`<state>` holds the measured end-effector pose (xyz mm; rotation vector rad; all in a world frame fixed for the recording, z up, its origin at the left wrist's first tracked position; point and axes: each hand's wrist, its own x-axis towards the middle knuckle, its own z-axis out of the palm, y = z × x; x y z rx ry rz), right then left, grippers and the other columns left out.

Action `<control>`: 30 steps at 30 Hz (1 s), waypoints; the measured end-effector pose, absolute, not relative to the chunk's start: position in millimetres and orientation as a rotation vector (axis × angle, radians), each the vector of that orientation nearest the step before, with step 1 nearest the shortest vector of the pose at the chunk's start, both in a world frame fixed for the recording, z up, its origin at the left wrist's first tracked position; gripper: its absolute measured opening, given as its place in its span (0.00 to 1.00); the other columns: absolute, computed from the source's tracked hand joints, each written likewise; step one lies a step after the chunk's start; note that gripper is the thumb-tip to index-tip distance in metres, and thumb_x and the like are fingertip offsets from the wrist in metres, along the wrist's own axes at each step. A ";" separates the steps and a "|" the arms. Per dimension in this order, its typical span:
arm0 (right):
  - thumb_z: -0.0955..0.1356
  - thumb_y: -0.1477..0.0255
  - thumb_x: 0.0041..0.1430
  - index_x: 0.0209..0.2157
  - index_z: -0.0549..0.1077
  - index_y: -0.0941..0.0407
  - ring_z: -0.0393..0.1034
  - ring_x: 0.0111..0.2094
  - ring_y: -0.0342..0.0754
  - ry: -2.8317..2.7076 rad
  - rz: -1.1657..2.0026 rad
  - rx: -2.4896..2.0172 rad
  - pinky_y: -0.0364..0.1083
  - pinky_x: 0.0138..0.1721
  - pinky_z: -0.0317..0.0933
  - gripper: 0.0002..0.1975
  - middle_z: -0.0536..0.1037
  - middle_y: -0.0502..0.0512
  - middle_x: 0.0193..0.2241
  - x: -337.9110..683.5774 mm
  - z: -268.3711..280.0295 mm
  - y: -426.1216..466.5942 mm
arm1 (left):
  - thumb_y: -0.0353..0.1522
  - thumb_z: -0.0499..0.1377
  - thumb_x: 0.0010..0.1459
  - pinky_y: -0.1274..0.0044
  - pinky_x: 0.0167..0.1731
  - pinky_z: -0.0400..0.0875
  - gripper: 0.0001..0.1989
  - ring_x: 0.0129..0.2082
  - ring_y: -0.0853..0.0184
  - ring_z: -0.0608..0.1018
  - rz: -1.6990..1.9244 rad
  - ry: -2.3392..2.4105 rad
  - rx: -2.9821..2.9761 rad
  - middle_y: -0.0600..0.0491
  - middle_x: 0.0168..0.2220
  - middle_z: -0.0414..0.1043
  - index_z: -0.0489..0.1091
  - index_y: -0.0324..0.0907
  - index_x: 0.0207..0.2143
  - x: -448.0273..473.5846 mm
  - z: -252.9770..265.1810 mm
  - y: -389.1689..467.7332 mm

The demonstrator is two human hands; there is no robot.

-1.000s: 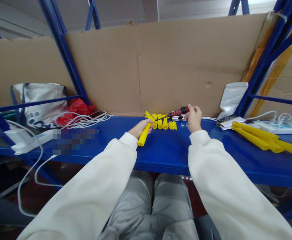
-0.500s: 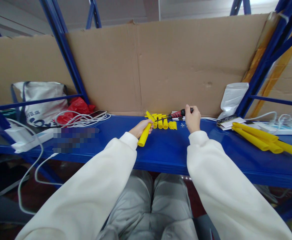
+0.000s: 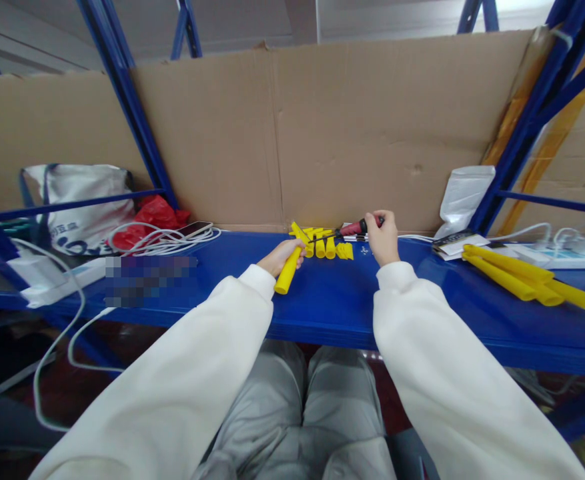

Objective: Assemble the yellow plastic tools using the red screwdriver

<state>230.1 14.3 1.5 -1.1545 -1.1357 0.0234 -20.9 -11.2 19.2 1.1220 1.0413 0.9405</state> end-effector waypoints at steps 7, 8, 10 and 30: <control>0.69 0.46 0.59 0.35 0.68 0.52 0.70 0.39 0.51 -1.171 -0.002 -1.062 0.53 0.47 0.67 0.22 0.70 0.51 0.32 231.4 -2.7 21.3 | 0.22 0.50 0.65 0.81 0.14 0.54 0.10 0.11 0.73 0.60 0.941 1.051 1.136 0.63 0.15 0.58 0.61 0.44 0.32 -20.3 21.3 -14.6; 0.70 0.46 0.58 0.34 0.68 0.52 0.69 0.38 0.51 -1.158 -0.008 -1.080 0.53 0.47 0.67 0.23 0.70 0.51 0.31 231.5 -2.4 20.4 | 0.22 0.50 0.65 0.81 0.14 0.54 0.10 0.11 0.73 0.60 0.941 1.051 1.137 0.62 0.15 0.58 0.61 0.44 0.32 -20.3 21.1 -14.1; 0.71 0.46 0.56 0.35 0.69 0.52 0.69 0.38 0.50 -1.145 -0.008 -1.076 0.54 0.48 0.67 0.24 0.71 0.51 0.32 231.6 -1.9 19.8 | 0.22 0.50 0.64 0.81 0.14 0.55 0.09 0.11 0.73 0.60 0.944 1.045 1.137 0.62 0.15 0.58 0.62 0.43 0.33 -20.5 20.1 -12.5; 0.68 0.45 0.60 0.36 0.69 0.52 0.70 0.39 0.52 -1.161 -0.008 -1.039 0.53 0.45 0.68 0.23 0.73 0.53 0.34 230.5 -4.7 22.7 | 0.22 0.51 0.62 0.81 0.13 0.54 0.09 0.10 0.73 0.60 1.011 1.033 1.093 0.62 0.15 0.58 0.62 0.44 0.31 -20.1 20.3 -11.8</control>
